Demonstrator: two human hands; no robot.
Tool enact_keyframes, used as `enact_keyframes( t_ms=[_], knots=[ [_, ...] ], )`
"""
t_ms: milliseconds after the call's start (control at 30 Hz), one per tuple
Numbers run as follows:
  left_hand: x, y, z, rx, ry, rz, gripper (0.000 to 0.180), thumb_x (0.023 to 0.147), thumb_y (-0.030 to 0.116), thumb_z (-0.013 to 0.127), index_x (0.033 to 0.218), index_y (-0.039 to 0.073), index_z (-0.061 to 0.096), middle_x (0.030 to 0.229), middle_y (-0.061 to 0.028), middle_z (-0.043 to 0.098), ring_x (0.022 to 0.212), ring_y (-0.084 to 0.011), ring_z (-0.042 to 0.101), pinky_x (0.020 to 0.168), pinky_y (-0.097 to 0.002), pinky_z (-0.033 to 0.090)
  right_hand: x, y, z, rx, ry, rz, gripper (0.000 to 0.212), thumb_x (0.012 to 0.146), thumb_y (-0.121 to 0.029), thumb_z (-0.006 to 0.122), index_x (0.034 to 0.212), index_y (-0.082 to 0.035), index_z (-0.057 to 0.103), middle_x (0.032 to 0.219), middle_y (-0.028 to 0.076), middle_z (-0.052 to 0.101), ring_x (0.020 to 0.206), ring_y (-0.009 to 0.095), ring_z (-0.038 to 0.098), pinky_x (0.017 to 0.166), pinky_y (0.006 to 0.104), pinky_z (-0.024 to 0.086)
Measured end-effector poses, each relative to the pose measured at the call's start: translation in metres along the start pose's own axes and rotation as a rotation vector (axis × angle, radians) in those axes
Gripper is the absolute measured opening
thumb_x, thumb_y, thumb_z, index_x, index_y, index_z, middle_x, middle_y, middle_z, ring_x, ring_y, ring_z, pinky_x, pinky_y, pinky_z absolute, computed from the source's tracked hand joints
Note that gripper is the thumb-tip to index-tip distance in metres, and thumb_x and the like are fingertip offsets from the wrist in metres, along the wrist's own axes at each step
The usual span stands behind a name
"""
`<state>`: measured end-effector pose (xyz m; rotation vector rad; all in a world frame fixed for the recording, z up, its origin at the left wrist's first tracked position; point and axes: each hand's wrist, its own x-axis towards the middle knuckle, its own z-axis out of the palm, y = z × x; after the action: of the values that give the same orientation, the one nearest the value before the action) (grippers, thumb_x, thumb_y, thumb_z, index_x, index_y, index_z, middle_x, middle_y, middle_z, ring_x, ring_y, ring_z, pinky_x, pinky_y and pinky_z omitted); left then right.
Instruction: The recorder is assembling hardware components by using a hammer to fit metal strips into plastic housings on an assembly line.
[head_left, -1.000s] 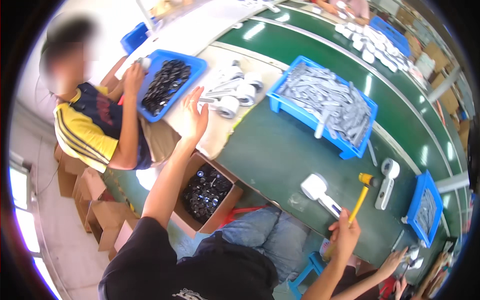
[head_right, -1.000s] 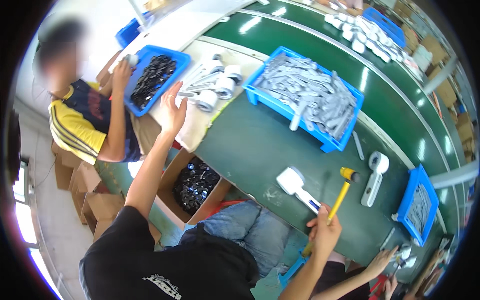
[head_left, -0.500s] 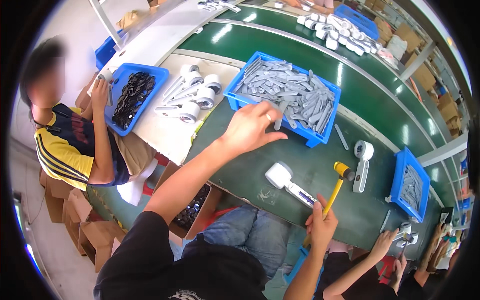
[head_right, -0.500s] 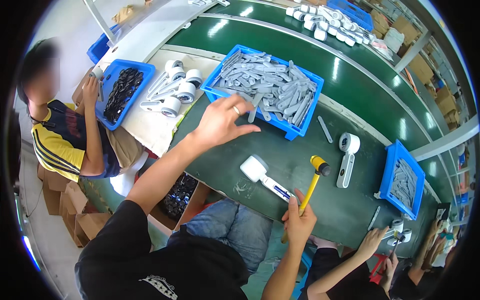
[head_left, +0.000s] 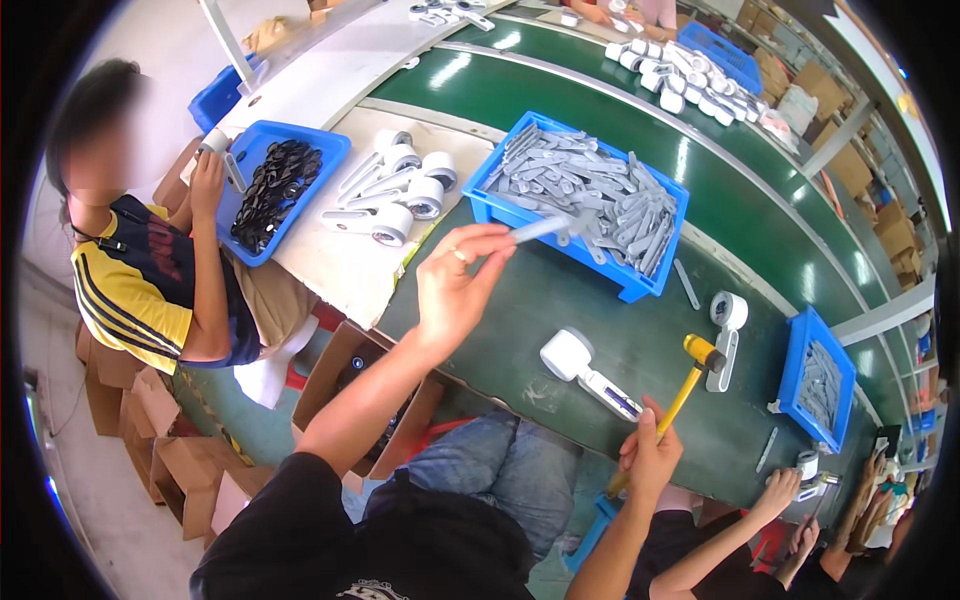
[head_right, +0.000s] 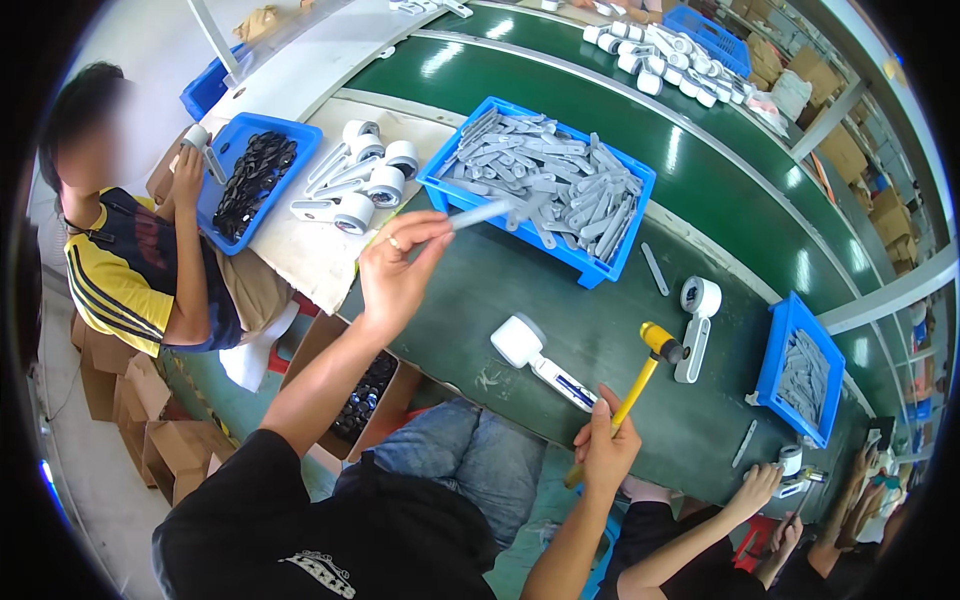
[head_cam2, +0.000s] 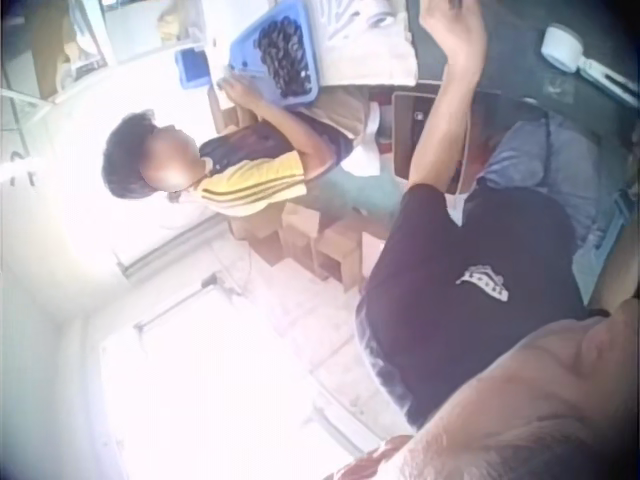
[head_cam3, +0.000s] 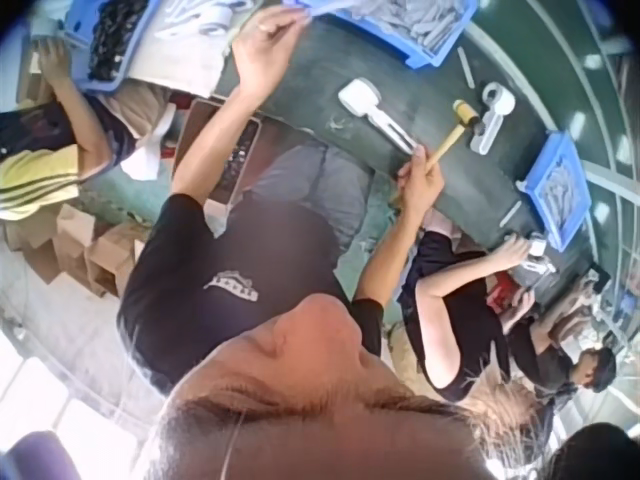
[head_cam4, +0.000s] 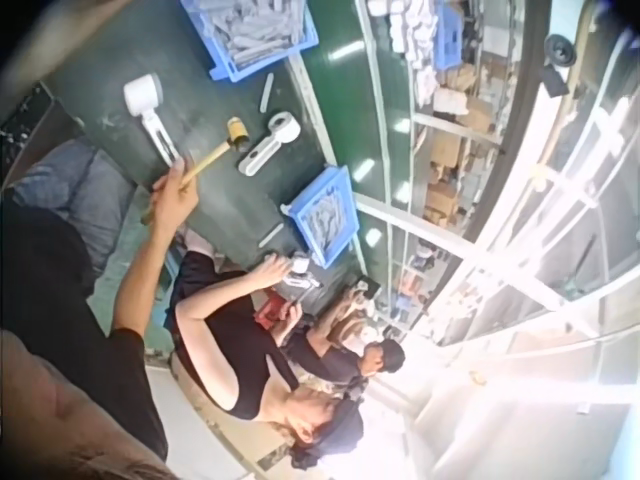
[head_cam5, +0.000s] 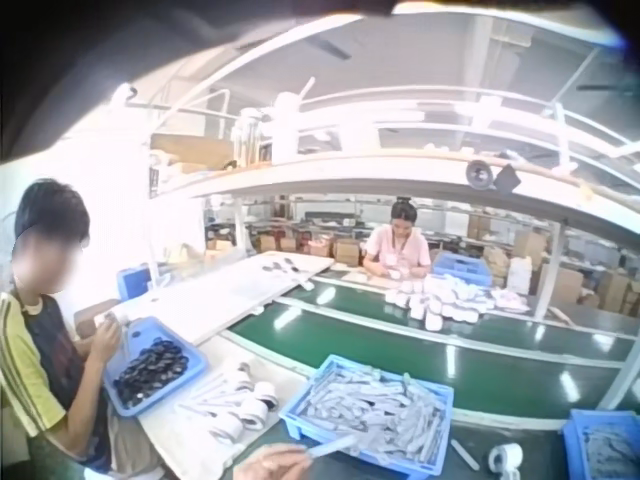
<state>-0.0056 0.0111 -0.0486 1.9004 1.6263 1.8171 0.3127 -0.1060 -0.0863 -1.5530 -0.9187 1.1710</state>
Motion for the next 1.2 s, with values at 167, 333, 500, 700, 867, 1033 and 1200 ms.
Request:
enact_keyframes(
  t_ms=[167, 333, 500, 700, 867, 1033, 1200],
  knots=[
    [-0.04, 0.023, 0.001, -0.809, 0.015, -0.752, 0.017, 0.092, -0.008, 0.074, 0.107, -0.001, 0.071, 0.113, -0.0096, 0.074, 0.095, -0.0136, 0.07, 0.088, -0.0272, 0.057, -0.01, 0.005, 0.004, 0.079, 0.127, -0.077, 0.033, 0.106, -0.023, 0.063, 0.127, 0.003, 0.068, 0.058, 0.002, 0.057, 0.039, 0.005, 0.043, 0.037, 0.0213, 0.031],
    [-0.098, 0.09, 0.009, -1.01, -0.157, -0.84, 0.019, 0.092, -0.007, 0.073, 0.107, 0.003, 0.067, 0.107, -0.0074, 0.072, 0.098, -0.0126, 0.068, 0.089, -0.0277, 0.057, -0.058, -0.03, 0.071, 0.305, 0.084, -0.071, 0.032, 0.102, -0.012, 0.068, 0.13, 0.003, 0.065, 0.076, 0.004, 0.065, 0.043, 0.004, 0.045, 0.039, 0.0207, 0.033],
    [-0.136, 0.116, 0.018, -1.155, -0.237, -0.716, 0.017, 0.094, -0.012, 0.067, 0.104, 0.001, 0.066, 0.117, -0.0103, 0.064, 0.105, -0.0165, 0.068, 0.091, -0.0304, 0.057, -0.065, -0.023, 0.08, 0.438, -0.015, -0.056, 0.029, 0.103, -0.011, 0.065, 0.127, 0.005, 0.062, 0.096, 0.008, 0.069, 0.045, 0.006, 0.049, 0.038, 0.0219, 0.035],
    [-0.141, 0.122, 0.013, -0.976, -0.479, -0.663, 0.024, 0.091, -0.008, 0.072, 0.112, 0.003, 0.068, 0.123, -0.012, 0.063, 0.108, -0.0188, 0.067, 0.093, -0.0312, 0.055, -0.062, -0.023, 0.066, 0.462, 0.021, -0.135, 0.021, 0.104, -0.011, 0.063, 0.115, 0.007, 0.062, 0.111, 0.017, 0.07, 0.044, 0.009, 0.052, 0.038, 0.022, 0.037],
    [-0.106, 0.107, 0.002, -0.566, -0.475, -0.347, 0.051, 0.084, 0.012, 0.086, 0.13, 0.006, 0.066, 0.127, -0.0115, 0.061, 0.121, -0.0223, 0.061, 0.099, -0.0368, 0.052, -0.055, -0.025, 0.03, 0.221, 0.072, -0.151, 0.021, 0.104, -0.013, 0.065, 0.114, 0.006, 0.066, 0.082, 0.011, 0.068, 0.044, 0.007, 0.048, 0.041, 0.0204, 0.035],
    [-0.093, 0.099, 0.008, -0.699, -0.777, -0.534, 0.024, 0.092, 0.009, 0.079, 0.114, 0.003, 0.073, 0.105, -0.0066, 0.078, 0.088, -0.0141, 0.075, 0.077, -0.0292, 0.059, -0.07, -0.022, 0.023, 0.016, -0.025, -0.063, 0.021, 0.099, -0.012, 0.073, 0.113, 0.004, 0.074, 0.072, 0.003, 0.066, 0.047, 0.004, 0.051, 0.043, 0.0207, 0.035],
    [-0.101, 0.091, 0.016, -0.499, -0.589, -0.259, 0.03, 0.086, 0.01, 0.084, 0.115, 0.006, 0.074, 0.106, -0.0079, 0.076, 0.093, -0.0224, 0.072, 0.081, -0.0354, 0.058, -0.067, -0.01, 0.002, 0.077, 0.09, -0.108, 0.024, 0.101, -0.013, 0.07, 0.117, 0.005, 0.071, 0.081, 0.01, 0.073, 0.045, 0.005, 0.05, 0.041, 0.0202, 0.034]
  ],
)
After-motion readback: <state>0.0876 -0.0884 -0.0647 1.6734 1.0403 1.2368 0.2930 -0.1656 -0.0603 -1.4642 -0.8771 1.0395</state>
